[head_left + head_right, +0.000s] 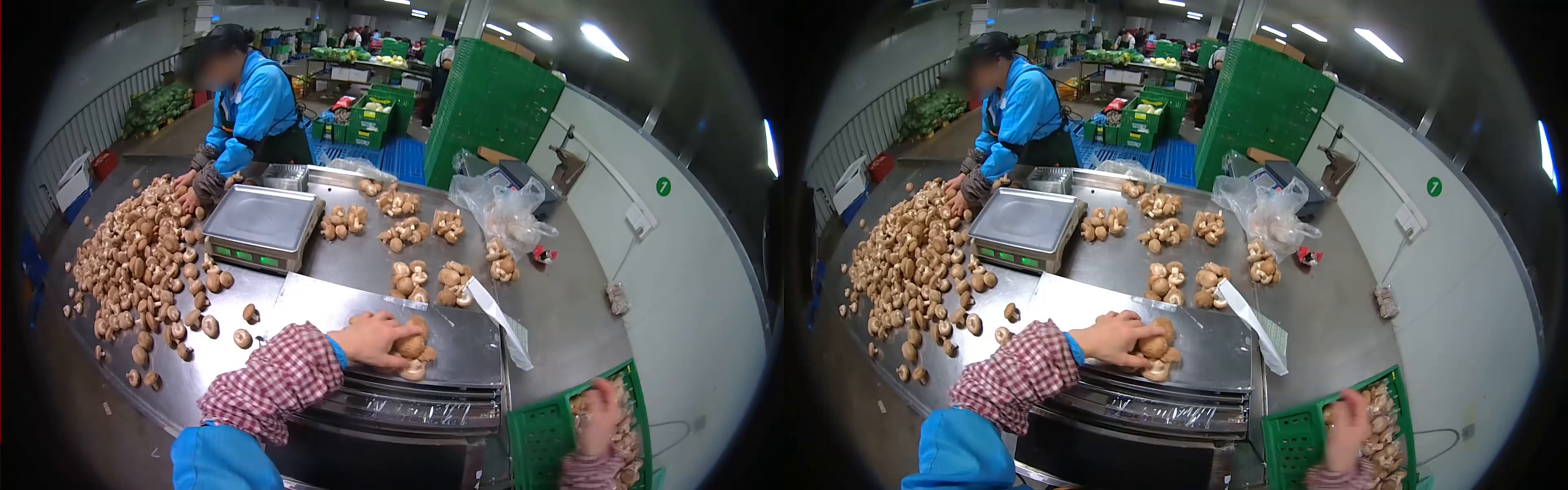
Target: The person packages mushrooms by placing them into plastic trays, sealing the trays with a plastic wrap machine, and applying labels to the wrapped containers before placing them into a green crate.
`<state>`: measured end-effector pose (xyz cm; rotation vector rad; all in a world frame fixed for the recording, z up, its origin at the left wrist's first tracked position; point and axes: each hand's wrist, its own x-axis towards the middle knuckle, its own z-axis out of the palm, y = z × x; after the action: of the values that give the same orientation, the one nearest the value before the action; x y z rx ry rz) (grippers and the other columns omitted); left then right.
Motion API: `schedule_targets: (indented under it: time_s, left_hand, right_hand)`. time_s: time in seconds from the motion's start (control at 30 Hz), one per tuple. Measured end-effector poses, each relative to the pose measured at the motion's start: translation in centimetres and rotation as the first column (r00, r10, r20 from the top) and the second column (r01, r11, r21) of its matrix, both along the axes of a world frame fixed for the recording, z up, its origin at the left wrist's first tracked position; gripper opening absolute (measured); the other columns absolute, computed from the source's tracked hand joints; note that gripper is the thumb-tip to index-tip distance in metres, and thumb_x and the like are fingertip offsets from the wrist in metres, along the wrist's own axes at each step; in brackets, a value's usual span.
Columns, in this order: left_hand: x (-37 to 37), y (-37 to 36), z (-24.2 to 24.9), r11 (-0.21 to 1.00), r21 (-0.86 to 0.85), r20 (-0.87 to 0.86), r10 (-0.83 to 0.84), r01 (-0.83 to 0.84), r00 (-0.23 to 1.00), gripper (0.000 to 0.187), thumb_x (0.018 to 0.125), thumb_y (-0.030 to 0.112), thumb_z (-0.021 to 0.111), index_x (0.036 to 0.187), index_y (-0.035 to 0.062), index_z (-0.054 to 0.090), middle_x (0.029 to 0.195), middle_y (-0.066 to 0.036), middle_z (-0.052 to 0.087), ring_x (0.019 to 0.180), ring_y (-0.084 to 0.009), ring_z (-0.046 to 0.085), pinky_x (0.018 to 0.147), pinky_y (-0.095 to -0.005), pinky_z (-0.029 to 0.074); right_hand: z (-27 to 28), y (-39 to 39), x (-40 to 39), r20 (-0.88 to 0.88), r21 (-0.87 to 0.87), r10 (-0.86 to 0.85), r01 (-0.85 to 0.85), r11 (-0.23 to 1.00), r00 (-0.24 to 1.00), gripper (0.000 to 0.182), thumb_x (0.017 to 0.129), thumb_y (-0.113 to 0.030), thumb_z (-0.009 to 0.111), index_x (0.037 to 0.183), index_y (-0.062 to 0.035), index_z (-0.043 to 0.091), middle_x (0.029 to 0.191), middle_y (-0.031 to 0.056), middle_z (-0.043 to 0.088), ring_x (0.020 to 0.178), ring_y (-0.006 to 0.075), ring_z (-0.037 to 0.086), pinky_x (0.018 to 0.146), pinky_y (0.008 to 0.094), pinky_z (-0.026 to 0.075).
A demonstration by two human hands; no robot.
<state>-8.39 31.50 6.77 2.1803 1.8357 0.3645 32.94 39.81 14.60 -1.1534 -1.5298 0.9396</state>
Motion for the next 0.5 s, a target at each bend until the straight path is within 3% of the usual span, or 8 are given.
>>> schedule_targets:
  time_s: [0.03, 0.1, 0.17, 0.23, 0.33, 0.4, 0.43, 0.5]
  left_hand:
    - [0.6, -0.1, 0.2, 1.000, 0.013, 0.001, 0.003, -0.003, 1.000, 0.067, 0.073, 0.055, 0.059, 0.129, 0.0224, 0.041, 0.112, -0.013, 0.055, 0.111, -0.0340, 0.044, 0.087, -0.0492, 0.038]
    - [1.3, -0.6, 0.7, 0.996, -0.037, 0.004, 0.079, -0.078, 0.997, 0.067, 0.074, 0.054, 0.059, 0.130, 0.0244, 0.038, 0.113, -0.014, 0.055, 0.113, -0.0357, 0.043, 0.089, -0.0508, 0.037]
    - [1.7, -1.5, 0.9, 0.993, -0.038, 0.042, 0.114, -0.112, 0.993, 0.069, 0.076, 0.052, 0.058, 0.133, 0.0207, 0.034, 0.116, -0.015, 0.053, 0.115, -0.0373, 0.040, 0.093, -0.0538, 0.032]
    - [1.7, -3.2, 0.8, 0.853, 0.417, 0.139, 0.283, -0.315, 0.949, 0.072, 0.076, 0.048, 0.059, 0.134, 0.0141, 0.031, 0.117, -0.017, 0.051, 0.118, -0.0397, 0.036, 0.098, -0.0544, 0.025]
    - [0.7, -12.6, 3.2, 0.712, 0.471, 0.224, 0.474, -0.521, 0.851, 0.050, 0.070, 0.028, 0.069, 0.112, 0.0056, 0.053, 0.100, -0.018, 0.053, 0.097, -0.0349, 0.044, 0.087, -0.0486, 0.032]
    - [0.6, -18.3, 1.3, 0.688, 0.329, -0.032, 0.693, -0.647, 0.720, 0.037, 0.070, 0.030, 0.067, 0.095, 0.0023, 0.062, 0.091, -0.016, 0.054, 0.091, -0.0307, 0.045, 0.079, -0.0443, 0.033]
    - [1.3, -19.5, -0.2, 0.677, 0.329, -0.032, 0.705, -0.658, 0.709, 0.037, 0.070, 0.030, 0.067, 0.095, 0.0023, 0.062, 0.091, -0.016, 0.054, 0.091, -0.0307, 0.045, 0.079, -0.0443, 0.033]
    - [1.8, -19.6, -2.6, 0.664, 0.245, -0.179, 0.747, -0.706, 0.640, 0.041, 0.073, 0.041, 0.062, 0.079, 0.0016, 0.067, 0.083, -0.015, 0.056, 0.090, -0.0287, 0.046, 0.079, -0.0419, 0.032]
  right_hand:
    - [0.9, -2.3, -4.6, 0.213, 0.026, 0.077, -0.085, 0.996, 0.974, 0.018, 0.082, -0.001, 0.052, 0.099, -0.0008, 0.056, 0.089, 0.0046, 0.058, 0.075, 0.0100, 0.053, 0.068, 0.0215, 0.043]
    - [-2.7, -3.2, -10.7, 0.125, -0.188, 0.454, -0.429, 0.884, 0.882, 0.014, 0.083, -0.010, 0.058, 0.092, -0.0009, 0.062, 0.085, 0.0052, 0.062, 0.076, 0.0097, 0.057, 0.066, 0.0230, 0.045]
    - [-4.7, -3.8, -15.5, 0.376, -0.061, 0.498, -0.516, 0.855, 0.781, 0.016, 0.081, -0.012, 0.059, 0.093, -0.0009, 0.062, 0.085, 0.0105, 0.063, 0.078, 0.0147, 0.060, 0.068, 0.0246, 0.047]
    - [-7.3, -2.7, -16.1, 0.444, 0.095, 0.380, -0.464, 0.881, 0.812, 0.016, 0.080, -0.013, 0.059, 0.090, -0.0011, 0.062, 0.084, 0.0135, 0.062, 0.077, 0.0190, 0.061, 0.068, 0.0268, 0.047]
    - [-7.7, -2.5, -11.1, 0.514, -0.096, 0.274, -0.263, 0.960, 0.813, 0.015, 0.077, -0.016, 0.060, 0.082, -0.0019, 0.062, 0.076, 0.0120, 0.063, 0.077, 0.0249, 0.061, 0.068, 0.0316, 0.048]
    - [-9.1, -3.2, -8.4, 0.839, 0.038, 0.106, -0.252, 0.967, 0.533, 0.028, 0.075, -0.034, 0.062, 0.073, -0.0069, 0.066, 0.071, 0.0119, 0.060, 0.073, 0.0286, 0.056, 0.070, 0.0402, 0.042]
    - [-9.4, -4.1, -8.3, 0.840, 0.038, 0.115, -0.268, 0.963, 0.531, 0.028, 0.075, -0.034, 0.062, 0.073, -0.0069, 0.066, 0.071, 0.0119, 0.060, 0.073, 0.0286, 0.056, 0.070, 0.0402, 0.042]
    - [-8.9, -5.5, -9.9, 0.966, 0.197, -0.123, -0.343, 0.919, 0.226, 0.045, 0.075, -0.052, 0.056, 0.069, -0.0091, 0.068, 0.070, 0.0131, 0.058, 0.071, 0.0292, 0.054, 0.064, 0.0432, 0.040]
